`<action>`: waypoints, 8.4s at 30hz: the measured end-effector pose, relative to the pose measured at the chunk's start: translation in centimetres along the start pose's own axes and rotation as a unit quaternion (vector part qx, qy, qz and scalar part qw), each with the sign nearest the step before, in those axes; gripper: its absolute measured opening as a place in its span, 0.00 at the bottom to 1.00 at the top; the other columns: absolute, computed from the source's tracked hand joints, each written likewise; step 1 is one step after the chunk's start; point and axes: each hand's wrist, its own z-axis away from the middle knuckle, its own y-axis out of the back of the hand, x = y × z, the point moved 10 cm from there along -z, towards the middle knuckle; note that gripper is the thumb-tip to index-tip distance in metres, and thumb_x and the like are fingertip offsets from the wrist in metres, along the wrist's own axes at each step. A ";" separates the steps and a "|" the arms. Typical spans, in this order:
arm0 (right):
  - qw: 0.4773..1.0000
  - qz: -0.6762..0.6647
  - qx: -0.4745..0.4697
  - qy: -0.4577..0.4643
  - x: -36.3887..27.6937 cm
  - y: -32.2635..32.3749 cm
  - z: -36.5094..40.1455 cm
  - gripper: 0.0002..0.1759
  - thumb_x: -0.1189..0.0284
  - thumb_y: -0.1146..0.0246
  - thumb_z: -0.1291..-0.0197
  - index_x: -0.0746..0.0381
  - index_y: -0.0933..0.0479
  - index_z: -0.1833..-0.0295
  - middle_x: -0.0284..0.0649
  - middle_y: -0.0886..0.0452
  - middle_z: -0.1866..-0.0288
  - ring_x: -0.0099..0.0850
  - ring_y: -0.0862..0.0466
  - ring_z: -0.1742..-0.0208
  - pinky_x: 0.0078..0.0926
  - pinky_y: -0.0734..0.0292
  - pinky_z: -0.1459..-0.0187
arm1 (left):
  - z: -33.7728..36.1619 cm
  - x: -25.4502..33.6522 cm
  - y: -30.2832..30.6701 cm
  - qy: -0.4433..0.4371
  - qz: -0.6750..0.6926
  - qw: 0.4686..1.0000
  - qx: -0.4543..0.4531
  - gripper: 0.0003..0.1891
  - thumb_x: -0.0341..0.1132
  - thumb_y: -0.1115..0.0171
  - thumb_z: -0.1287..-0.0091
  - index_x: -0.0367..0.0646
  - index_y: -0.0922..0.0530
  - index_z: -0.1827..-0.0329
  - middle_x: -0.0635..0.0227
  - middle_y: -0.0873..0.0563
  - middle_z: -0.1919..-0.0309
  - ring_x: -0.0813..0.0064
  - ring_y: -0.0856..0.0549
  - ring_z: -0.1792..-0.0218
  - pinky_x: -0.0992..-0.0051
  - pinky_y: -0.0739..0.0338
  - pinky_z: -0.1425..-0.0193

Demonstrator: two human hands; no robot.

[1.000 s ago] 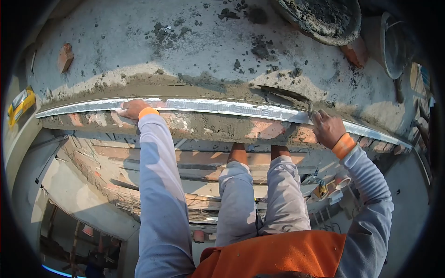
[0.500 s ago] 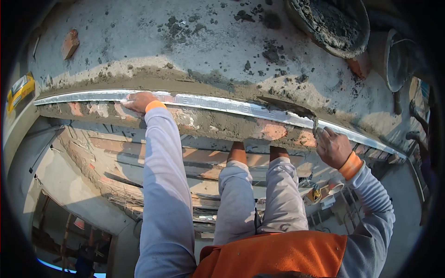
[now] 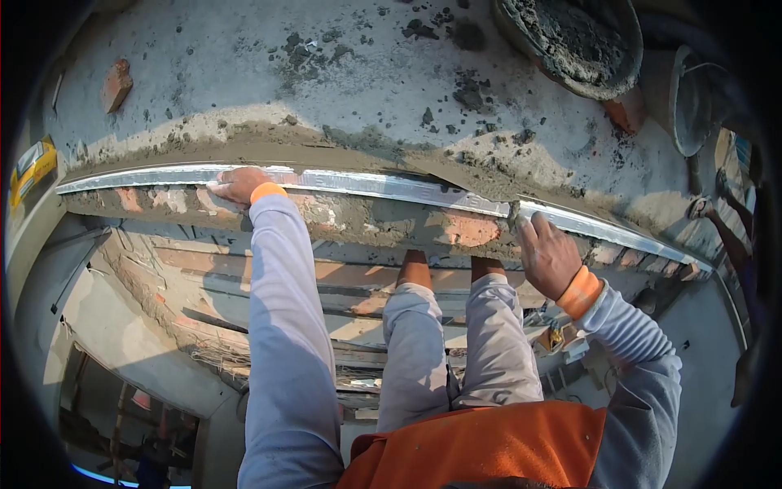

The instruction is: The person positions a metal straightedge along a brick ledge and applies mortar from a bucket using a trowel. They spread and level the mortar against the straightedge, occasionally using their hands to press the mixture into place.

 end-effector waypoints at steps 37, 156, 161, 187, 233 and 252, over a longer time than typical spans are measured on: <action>0.956 0.016 0.215 -0.199 15.4 17.6 10.4 0.21 0.67 0.31 0.48 0.63 0.27 0.51 0.49 0.21 0.63 0.50 0.19 0.62 0.41 0.25 0.63 | 2.7 -1.0 2.5 0.032 0.004 0.998 0.049 0.22 0.48 0.49 0.28 0.56 0.26 0.33 0.71 0.28 0.31 0.69 0.34 0.27 0.47 0.48 0.24; 0.953 -0.203 0.223 -0.040 2.0 14.8 -2.8 0.21 0.65 0.32 0.44 0.66 0.26 0.49 0.51 0.18 0.64 0.51 0.17 0.63 0.39 0.22 0.61 | 0.4 -0.8 0.4 0.015 0.142 0.990 -0.012 0.24 0.42 0.63 0.21 0.44 0.40 0.26 0.53 0.30 0.31 0.59 0.30 0.32 0.63 0.39 0.27; 0.845 -0.386 0.138 -0.343 13.4 13.9 1.1 0.20 0.58 0.41 0.33 0.68 0.27 0.56 0.46 0.23 0.75 0.31 0.19 0.76 0.34 0.26 0.75 | -7.1 1.1 -8.2 0.172 0.565 0.784 0.191 0.24 0.41 0.64 0.21 0.45 0.43 0.25 0.53 0.32 0.30 0.56 0.30 0.32 0.63 0.37 0.29; 0.943 0.205 0.067 -0.253 18.9 18.4 -5.4 0.12 0.67 0.40 0.41 0.66 0.20 0.61 0.51 0.15 0.62 0.43 0.14 0.57 0.38 0.19 0.56 | 3.3 -4.9 -2.4 0.251 0.842 0.455 0.146 0.24 0.42 0.66 0.22 0.49 0.45 0.24 0.57 0.35 0.28 0.57 0.32 0.31 0.60 0.39 0.27; 0.946 0.007 -0.054 -0.321 20.0 23.4 -8.2 0.25 0.64 0.23 0.59 0.68 0.19 0.57 0.41 0.17 0.70 0.36 0.15 0.70 0.32 0.20 0.71 | 2.0 -4.4 -3.2 0.247 0.827 0.469 0.187 0.24 0.42 0.61 0.22 0.45 0.41 0.27 0.54 0.26 0.35 0.59 0.28 0.34 0.66 0.41 0.30; 0.887 0.280 -0.303 -0.209 23.6 15.2 -12.1 0.16 0.71 0.38 0.46 0.73 0.26 0.55 0.48 0.17 0.68 0.39 0.14 0.75 0.31 0.20 0.78 | 0.8 -3.7 -4.1 0.237 0.850 0.432 0.188 0.24 0.42 0.63 0.22 0.46 0.41 0.26 0.59 0.27 0.33 0.61 0.30 0.31 0.59 0.47 0.27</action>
